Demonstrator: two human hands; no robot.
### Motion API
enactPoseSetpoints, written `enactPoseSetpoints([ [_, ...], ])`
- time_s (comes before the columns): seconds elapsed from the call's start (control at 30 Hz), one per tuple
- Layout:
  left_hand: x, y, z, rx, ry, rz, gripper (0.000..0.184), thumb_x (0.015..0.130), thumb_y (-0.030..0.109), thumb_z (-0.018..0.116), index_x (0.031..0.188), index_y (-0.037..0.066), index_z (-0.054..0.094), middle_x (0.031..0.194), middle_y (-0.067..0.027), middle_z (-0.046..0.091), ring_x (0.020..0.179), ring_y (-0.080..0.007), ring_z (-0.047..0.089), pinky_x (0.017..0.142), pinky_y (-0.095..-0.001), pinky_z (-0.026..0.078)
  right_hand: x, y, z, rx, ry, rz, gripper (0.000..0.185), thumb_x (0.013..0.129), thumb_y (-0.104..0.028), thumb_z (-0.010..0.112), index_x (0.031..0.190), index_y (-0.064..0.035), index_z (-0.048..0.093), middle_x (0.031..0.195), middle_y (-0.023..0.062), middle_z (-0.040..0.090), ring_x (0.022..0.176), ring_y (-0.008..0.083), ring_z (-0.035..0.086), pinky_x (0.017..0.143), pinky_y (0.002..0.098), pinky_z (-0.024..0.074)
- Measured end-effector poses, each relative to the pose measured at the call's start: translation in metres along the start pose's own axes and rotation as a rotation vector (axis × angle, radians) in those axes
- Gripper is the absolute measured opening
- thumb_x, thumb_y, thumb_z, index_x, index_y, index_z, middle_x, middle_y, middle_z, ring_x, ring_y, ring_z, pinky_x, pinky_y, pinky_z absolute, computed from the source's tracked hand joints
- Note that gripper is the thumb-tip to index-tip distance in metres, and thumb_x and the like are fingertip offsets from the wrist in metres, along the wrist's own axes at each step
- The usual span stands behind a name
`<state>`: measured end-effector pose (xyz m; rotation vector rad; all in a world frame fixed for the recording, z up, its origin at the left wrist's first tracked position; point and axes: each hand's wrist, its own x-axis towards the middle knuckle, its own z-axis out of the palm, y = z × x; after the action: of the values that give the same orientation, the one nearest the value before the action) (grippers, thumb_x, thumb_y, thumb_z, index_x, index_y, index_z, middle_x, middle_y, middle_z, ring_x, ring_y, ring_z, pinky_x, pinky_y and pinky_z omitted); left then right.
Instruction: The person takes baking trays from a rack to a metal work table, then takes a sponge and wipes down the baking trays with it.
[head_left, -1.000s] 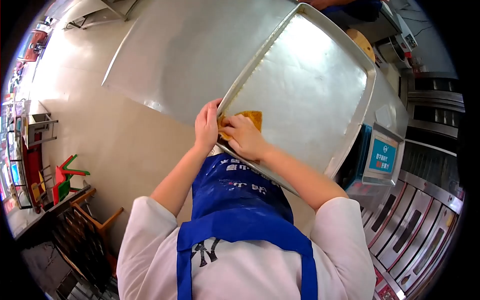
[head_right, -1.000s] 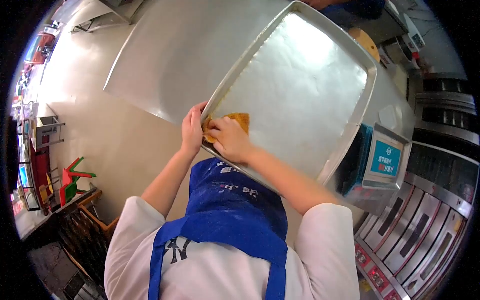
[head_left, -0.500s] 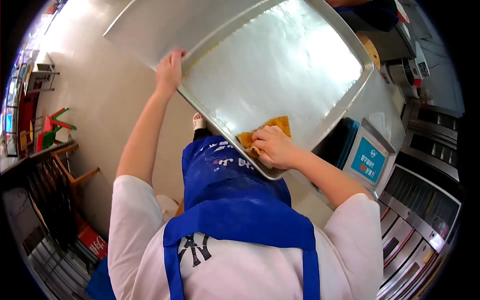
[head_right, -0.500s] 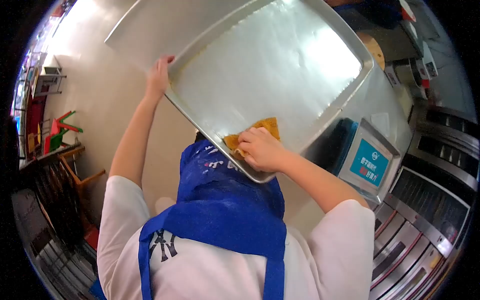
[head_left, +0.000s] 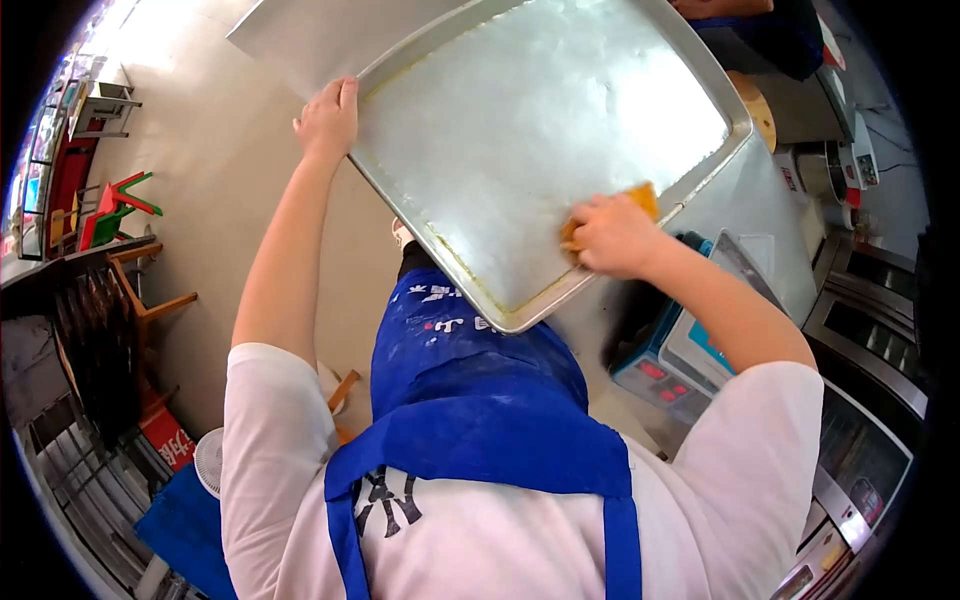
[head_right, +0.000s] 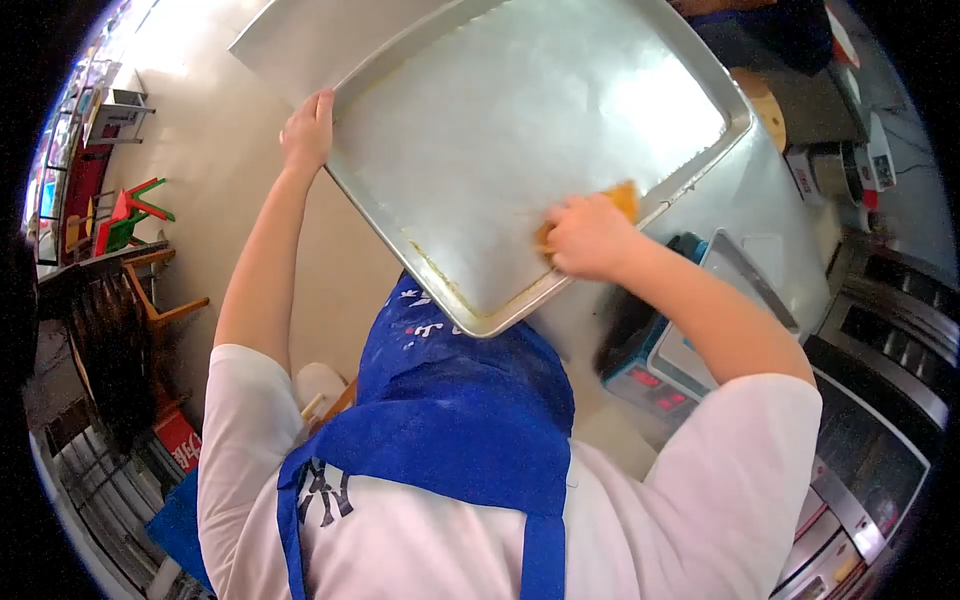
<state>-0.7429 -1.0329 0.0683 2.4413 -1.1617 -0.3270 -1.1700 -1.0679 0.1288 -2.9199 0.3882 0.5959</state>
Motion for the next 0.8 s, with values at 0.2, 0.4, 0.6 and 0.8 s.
enactPoseSetpoints([
  [0.2, 0.011, -0.012, 0.004, -0.053, -0.001, 0.049, 0.053, 0.1, 0.056, 0.035, 0.125, 0.02, 0.064, 0.127, -0.0068, 0.065, 0.124, -0.0276, 0.055, 0.11, -0.055, 0.029, -0.033, 0.048, -0.035, -0.148, -0.31, 0.418, 0.024, 0.08, -0.025, 0.056, 0.076, -0.01, 0.075, 0.082, 0.0108, 0.071, 0.081, 0.0282, 0.07, 0.067, 0.0416, 0.0548],
  [0.4, 0.004, -0.011, 0.006, -0.205, 0.009, 0.128, 0.052, 0.102, 0.051, 0.034, 0.123, 0.014, 0.064, 0.122, -0.0082, 0.066, 0.117, -0.0279, 0.058, 0.104, -0.0464, 0.037, -0.105, 0.058, 0.019, 0.03, 0.491, 0.868, 0.025, 0.086, -0.027, 0.055, 0.086, -0.0051, 0.065, 0.089, 0.0137, 0.066, 0.082, 0.0358, 0.066, 0.07, 0.0482, 0.0532],
  [0.6, 0.004, -0.013, 0.007, -0.215, 0.05, 0.187, 0.053, 0.103, 0.05, 0.035, 0.121, 0.01, 0.064, 0.121, -0.0102, 0.065, 0.115, -0.0301, 0.058, 0.102, -0.043, 0.04, -0.1, 0.054, 0.023, 0.062, 0.64, 1.315, 0.023, 0.09, -0.028, 0.056, 0.087, -0.0057, 0.061, 0.093, 0.0147, 0.061, 0.086, 0.0356, 0.063, 0.074, 0.0488, 0.051],
  [0.8, 0.001, -0.002, -0.002, -0.27, -0.01, 0.185, 0.051, 0.102, 0.048, 0.039, 0.12, 0.007, 0.064, 0.122, -0.0119, 0.064, 0.114, -0.0312, 0.058, 0.098, -0.0403, 0.044, -0.027, 0.129, 0.01, -0.06, 0.882, 1.064, 0.021, 0.093, -0.025, 0.057, 0.094, -0.0048, 0.063, 0.098, 0.015, 0.062, 0.088, 0.0377, 0.064, 0.078, 0.0489, 0.0521],
])
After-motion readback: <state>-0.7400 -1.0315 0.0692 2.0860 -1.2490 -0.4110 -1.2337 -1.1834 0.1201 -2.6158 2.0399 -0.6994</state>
